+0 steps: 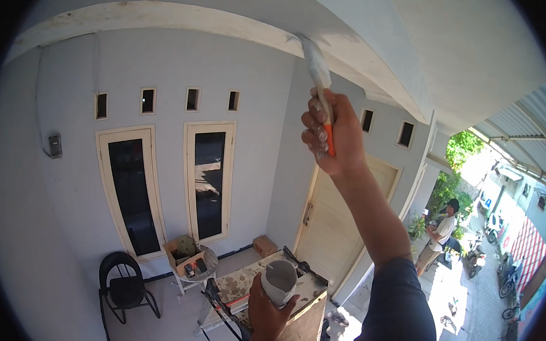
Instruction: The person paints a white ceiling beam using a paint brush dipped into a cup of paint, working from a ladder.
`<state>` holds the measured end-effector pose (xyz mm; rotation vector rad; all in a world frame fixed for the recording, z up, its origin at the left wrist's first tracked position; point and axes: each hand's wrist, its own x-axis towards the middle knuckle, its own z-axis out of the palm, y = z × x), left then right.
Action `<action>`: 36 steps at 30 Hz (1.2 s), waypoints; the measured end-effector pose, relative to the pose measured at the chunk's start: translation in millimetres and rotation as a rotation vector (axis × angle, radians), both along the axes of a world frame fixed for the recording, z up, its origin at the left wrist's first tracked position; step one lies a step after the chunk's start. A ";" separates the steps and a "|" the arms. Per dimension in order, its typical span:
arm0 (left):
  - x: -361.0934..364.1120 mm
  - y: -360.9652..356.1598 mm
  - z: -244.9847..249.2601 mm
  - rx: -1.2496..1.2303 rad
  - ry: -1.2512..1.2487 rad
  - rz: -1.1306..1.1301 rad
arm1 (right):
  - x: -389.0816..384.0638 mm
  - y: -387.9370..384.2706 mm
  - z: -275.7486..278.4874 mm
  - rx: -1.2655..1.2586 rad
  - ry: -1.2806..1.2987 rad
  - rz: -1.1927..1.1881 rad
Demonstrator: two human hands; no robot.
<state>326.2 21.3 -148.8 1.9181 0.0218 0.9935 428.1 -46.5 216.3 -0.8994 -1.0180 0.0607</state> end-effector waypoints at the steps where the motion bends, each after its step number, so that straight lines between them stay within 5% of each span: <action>1: -1.4 0.2 -0.6 0.006 0.004 0.000 | -1.5 -6.3 10.0 0.006 0.004 0.000; 8: -0.6 0.5 2.8 0.036 0.000 0.018 | -17.1 -26.3 -4.7 0.039 -0.108 -0.142; 13: -0.7 0.0 1.4 0.032 -0.002 0.002 | -8.5 -17.7 -2.0 -0.066 0.108 -0.059; 17: -1.9 -2.6 1.6 0.017 0.017 0.032 | -12.8 -24.9 45.2 -0.125 0.076 -0.028; 22: 1.1 -1.0 -0.1 -0.003 -0.012 0.006 | -27.2 -39.6 12.2 -0.036 -0.099 -0.103; 29: -1.6 -2.2 2.6 0.021 0.004 0.023 | -15.2 -36.1 6.4 -0.115 0.106 -0.093; 36: 1.7 -3.4 -3.4 -0.050 0.013 -0.013 | -17.8 -48.0 10.6 0.011 -0.086 -0.198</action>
